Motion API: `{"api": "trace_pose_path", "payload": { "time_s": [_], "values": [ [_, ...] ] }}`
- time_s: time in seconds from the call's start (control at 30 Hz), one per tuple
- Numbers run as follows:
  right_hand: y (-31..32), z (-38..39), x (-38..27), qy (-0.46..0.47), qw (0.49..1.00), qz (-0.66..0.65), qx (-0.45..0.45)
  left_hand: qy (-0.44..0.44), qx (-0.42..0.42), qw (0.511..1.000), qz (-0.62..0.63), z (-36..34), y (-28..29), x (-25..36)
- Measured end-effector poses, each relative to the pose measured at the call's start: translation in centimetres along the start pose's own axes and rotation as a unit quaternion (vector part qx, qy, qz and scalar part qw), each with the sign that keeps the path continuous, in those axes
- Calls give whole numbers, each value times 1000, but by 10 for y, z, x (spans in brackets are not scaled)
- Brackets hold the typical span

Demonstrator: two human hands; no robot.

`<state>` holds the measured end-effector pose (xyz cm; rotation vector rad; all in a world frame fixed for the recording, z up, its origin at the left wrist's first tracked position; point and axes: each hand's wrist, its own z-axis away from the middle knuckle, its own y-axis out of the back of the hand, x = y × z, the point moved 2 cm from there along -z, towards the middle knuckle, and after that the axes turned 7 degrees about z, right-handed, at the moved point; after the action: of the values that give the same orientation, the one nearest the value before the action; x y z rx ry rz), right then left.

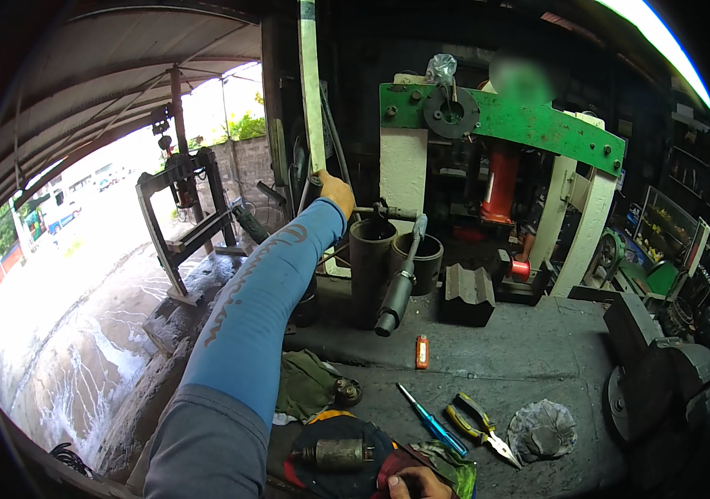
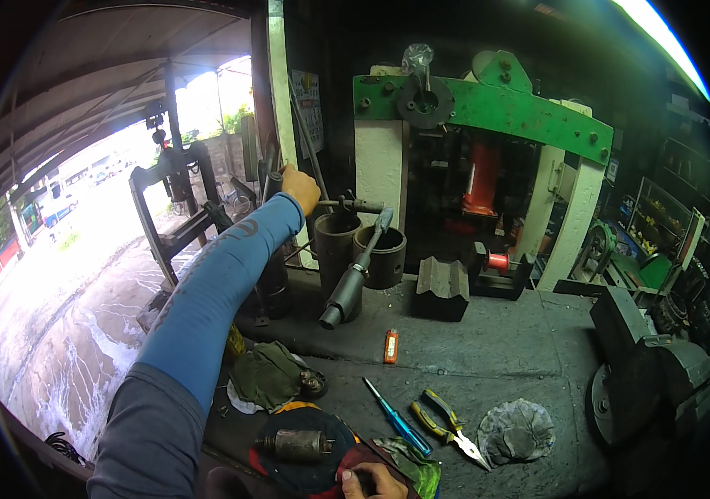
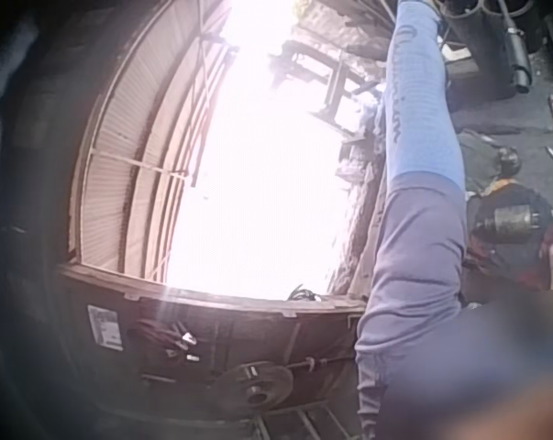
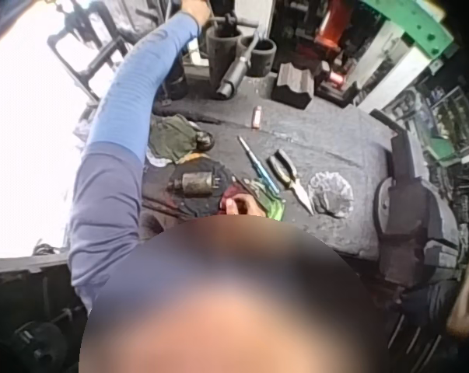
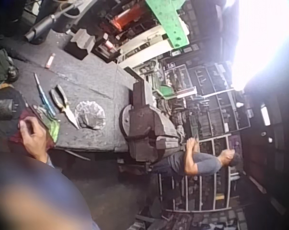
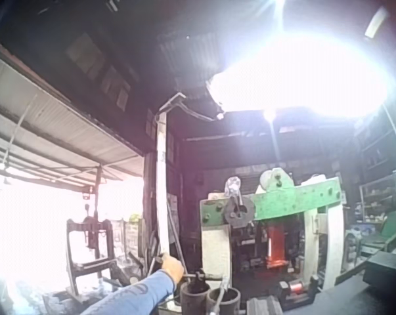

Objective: The person uses pliers to remove a small pin from a cylindrical mechanical part, then wipes the part with a cloth. They place the part in a bench vise, tighten it, and later remove it. The person walks around the workshop and interacts with others while holding the part.

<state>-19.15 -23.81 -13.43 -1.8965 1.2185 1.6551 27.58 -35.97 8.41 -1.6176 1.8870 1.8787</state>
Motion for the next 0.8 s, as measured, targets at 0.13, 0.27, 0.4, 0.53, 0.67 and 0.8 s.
{"api": "trace_pose_path", "payload": {
  "time_s": [0.13, 0.27, 0.4, 0.53, 0.67, 0.8],
  "values": [
    [0, 0, 0, 9, 1000, 4, 7, 6, -8, 1000, -2, -1, -1, 2],
    [0, 0, -1, 6, 1000, 7, 7, 6, -14, 1000, -3, -3, -2, 2],
    [0, 0, -1, 4, 1000, 3, 5, 14, -22, 1000, 4, -5, -5, 2],
    [-1, -1, -1, 2, 1000, -3, 4, 22, -31, 999, -37, -7, -11, 4],
    [-1, 0, 0, 5, 1000, 7, 4, 42, -36, 998, -44, -9, -14, 5],
    [-1, 0, 1, 3, 1000, 1, 6, 49, -24, 998, -37, -11, -14, 4]
  ]
}}
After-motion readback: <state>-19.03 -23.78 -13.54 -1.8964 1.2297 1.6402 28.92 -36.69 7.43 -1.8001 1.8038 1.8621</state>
